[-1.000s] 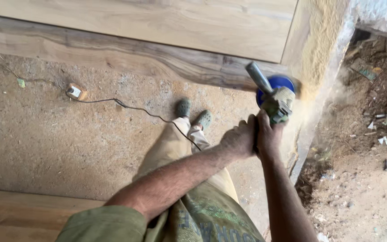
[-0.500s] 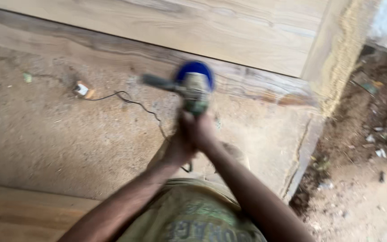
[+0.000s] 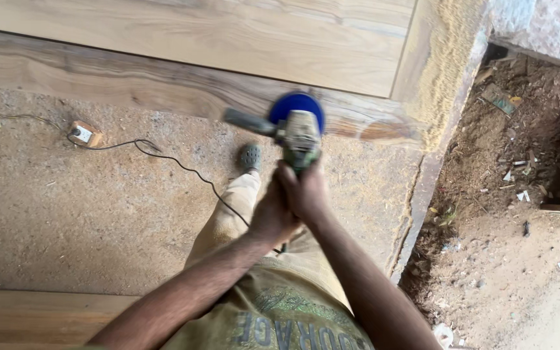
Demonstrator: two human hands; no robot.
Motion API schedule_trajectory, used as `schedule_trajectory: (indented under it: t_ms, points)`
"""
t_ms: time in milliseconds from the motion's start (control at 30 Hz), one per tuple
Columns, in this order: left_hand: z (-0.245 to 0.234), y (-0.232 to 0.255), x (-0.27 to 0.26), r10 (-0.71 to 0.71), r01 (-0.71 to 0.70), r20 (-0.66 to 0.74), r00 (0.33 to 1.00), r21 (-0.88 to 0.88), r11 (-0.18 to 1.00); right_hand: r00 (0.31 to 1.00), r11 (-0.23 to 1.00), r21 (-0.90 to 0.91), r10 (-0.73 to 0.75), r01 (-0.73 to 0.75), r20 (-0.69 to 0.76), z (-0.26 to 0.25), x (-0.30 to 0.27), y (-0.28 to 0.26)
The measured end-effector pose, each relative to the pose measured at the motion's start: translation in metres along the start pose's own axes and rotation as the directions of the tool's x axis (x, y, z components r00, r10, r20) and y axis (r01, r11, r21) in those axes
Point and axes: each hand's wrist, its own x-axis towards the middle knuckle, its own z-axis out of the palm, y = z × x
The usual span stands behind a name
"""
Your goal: The person uses a handheld electric sander to smooth the surface of a large wooden panel. The person moves the sander back and forth across the wood, generating sawdust as they work.
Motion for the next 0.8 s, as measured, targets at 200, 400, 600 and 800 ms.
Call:
schedule_trajectory:
  t_ms: [200, 400, 600, 800]
  points:
    - [0.074, 0.038, 0.014, 0.148, -0.153, 0.083, 0.986, 0.062, 0.986, 0.978, 0.998, 0.055, -0.010, 0.022, -0.211, -0.070, -0.004, 0.069]
    - [0.126, 0.074, 0.031, 0.016, -0.019, 0.249, 0.968, 0.009, 1.000, 0.963, 0.958, 0.245, 0.198, -0.150, -0.183, -0.127, -0.007, 0.106]
    - [0.137, 0.106, 0.044, 0.097, -0.170, 0.328, 0.940, 0.203, 0.964, 0.949, 0.924, 0.374, 0.186, -0.080, -0.255, -0.159, -0.008, 0.135]
    - [0.108, 0.080, 0.035, -0.068, 0.018, 0.328, 0.942, 0.154, 0.988, 0.961, 0.913, 0.401, 0.033, 0.082, -0.273, -0.116, 0.006, 0.127]
